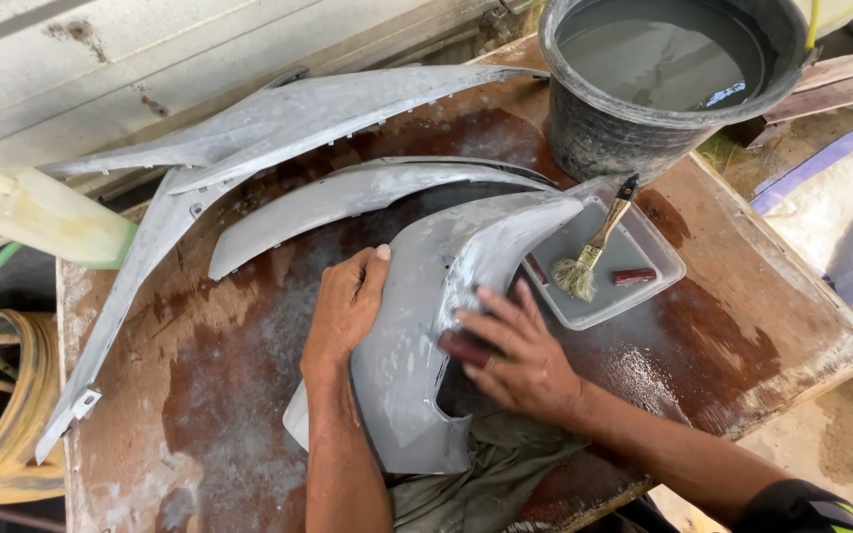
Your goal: The person sands a grey car fender with a sanding block, repeatedly dipping the block into a container of water. They rotate the fender to sand different sections and occasionally use a brush to apply water to the surface.
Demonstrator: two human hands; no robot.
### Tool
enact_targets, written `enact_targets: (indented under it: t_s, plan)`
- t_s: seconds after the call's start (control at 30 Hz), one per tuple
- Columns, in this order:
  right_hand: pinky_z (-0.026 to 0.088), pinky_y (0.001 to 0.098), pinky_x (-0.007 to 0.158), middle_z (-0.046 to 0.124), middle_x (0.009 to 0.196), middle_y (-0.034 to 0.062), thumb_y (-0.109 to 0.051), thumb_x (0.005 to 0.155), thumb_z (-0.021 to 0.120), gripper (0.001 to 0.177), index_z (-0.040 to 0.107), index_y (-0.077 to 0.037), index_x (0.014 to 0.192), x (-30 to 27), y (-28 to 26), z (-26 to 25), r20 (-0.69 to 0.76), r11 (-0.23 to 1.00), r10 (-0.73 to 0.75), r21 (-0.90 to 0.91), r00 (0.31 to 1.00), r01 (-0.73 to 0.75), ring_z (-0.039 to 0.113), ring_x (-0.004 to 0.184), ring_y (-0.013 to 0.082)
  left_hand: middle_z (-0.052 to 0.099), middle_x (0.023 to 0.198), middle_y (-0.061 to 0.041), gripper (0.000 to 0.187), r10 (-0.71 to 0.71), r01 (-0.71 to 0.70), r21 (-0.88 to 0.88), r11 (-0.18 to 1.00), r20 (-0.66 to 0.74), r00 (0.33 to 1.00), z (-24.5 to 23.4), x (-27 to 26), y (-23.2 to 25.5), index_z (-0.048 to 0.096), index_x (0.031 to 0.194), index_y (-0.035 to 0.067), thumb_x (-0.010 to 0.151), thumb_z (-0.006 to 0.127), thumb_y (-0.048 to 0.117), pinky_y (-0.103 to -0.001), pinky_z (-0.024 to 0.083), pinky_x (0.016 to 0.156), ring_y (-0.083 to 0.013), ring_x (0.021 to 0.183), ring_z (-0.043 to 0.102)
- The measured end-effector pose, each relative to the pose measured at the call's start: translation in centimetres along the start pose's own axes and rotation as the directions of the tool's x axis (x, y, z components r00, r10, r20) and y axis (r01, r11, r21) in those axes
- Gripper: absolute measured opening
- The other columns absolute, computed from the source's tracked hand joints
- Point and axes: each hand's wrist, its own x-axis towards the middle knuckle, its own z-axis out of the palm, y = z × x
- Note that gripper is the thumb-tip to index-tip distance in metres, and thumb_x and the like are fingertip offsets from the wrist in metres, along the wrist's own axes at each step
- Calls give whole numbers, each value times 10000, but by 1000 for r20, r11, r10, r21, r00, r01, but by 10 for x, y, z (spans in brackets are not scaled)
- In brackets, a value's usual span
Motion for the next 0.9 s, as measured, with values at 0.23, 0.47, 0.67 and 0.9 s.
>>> enact_targets:
  t_s: [0.23,0.47,0.67,0.9]
  plan:
    - [100,582,1260,548,1514,93,-337,1021,581,269,787,-182,1096,29,30,-16,-21,992,39,-119,999,-41,337,1497,407,505,513,-114,577,5,-6,8,1000,5,1000,-1,-2,1,522,645,88,1112,427,412,-369,424,541,-180,533,473]
    - [119,586,1248,615,1450,24,-326,980,631,226,762,-258,1151,-6,-16,2,45,998,-52,23,998,51,445,1449,353,508,516,-98,562,32,-32,15,999,7,999,-3,1,-2,537,652,88,1103,451,412,-365,441,531,-170,526,497]
    - [20,587,1258,548,1517,44,-392,1012,564,278,792,-232,1018,17,14,-6,27,998,-26,-48,999,28,279,1527,364,531,525,-123,569,41,-41,18,999,1,999,-1,2,-8,543,654,88,1104,445,423,-379,443,541,-190,524,505]
    - [22,556,1270,558,1508,-14,-428,1039,499,303,763,-304,1119,2,-22,9,44,992,-101,75,994,97,272,1538,302,549,526,-132,570,39,-40,13,999,2,999,-2,1,-5,553,656,81,1103,443,417,-389,452,539,-205,516,519]
